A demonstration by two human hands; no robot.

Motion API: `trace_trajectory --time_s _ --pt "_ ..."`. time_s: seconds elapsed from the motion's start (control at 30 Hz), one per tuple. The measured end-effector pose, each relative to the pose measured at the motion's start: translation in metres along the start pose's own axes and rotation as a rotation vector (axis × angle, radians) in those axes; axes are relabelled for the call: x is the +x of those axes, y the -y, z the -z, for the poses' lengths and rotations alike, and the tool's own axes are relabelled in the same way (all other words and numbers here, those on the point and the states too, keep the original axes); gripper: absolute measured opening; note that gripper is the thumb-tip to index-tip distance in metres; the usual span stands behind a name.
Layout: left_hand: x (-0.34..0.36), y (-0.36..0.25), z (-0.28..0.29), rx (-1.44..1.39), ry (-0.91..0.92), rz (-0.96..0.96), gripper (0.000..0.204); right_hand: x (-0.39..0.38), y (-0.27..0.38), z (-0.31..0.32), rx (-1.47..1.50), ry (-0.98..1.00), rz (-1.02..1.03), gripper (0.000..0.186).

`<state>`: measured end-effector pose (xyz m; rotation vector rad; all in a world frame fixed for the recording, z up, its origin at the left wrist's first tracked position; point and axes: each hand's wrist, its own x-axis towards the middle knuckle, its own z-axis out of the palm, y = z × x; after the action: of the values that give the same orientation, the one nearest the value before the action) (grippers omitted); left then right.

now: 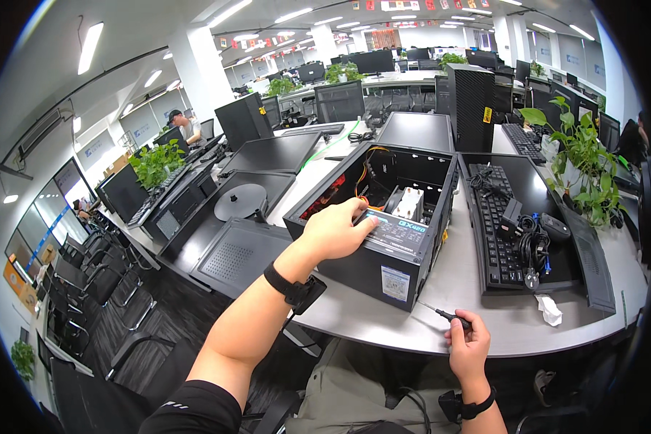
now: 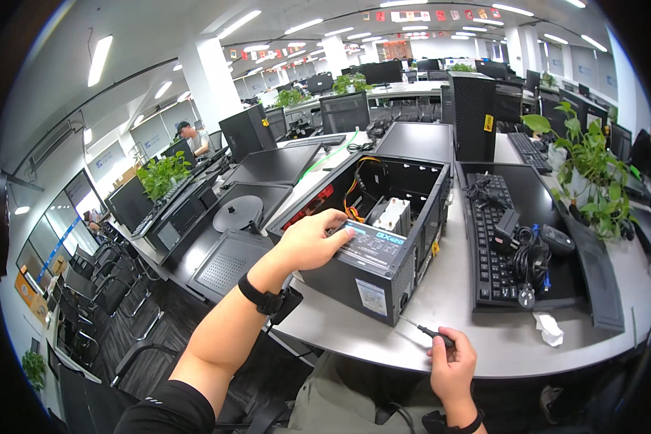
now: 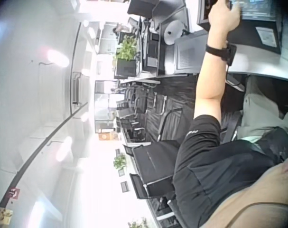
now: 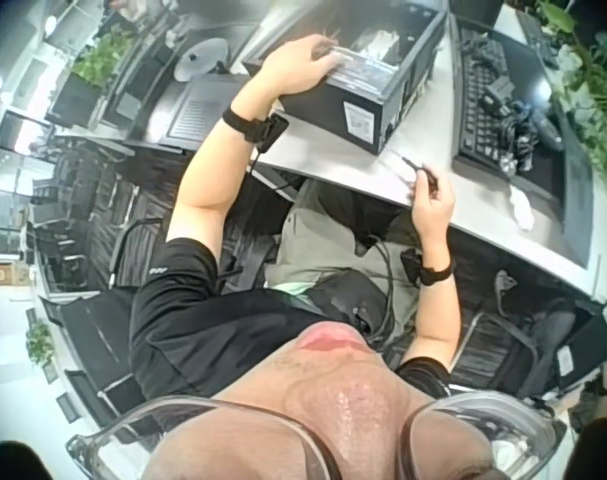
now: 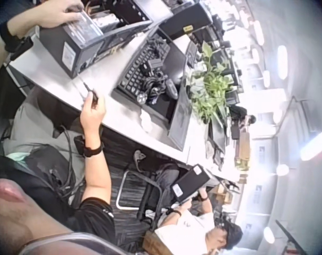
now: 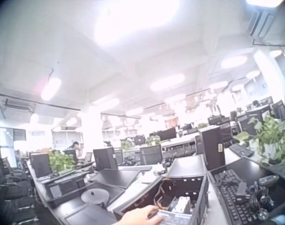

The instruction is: Unscrewing and removing a power supply unit from a computer tower case.

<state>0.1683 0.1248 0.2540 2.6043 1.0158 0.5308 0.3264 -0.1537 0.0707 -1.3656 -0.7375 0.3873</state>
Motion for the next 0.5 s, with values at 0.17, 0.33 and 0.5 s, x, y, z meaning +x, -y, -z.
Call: trace_trajectory --time_s 0.17,0.33,0.5 --pt "-0.010 0.004 -0.012 -0.011 -0.240 -0.070 0.043 0.000 0.000 0.003 -0.011 0.002 -0.010 0.020" --pt "-0.027 0.012 -0.028 -0.046 -0.507 -0.148 0.035 0.000 -0.003 0.003 0.177 -0.099 -0.017 0.025" --pt "-0.037 0.010 -0.037 -0.055 -0.633 -0.253 0.035 0.001 -0.008 0.002 0.268 -0.185 0.005 0.025"
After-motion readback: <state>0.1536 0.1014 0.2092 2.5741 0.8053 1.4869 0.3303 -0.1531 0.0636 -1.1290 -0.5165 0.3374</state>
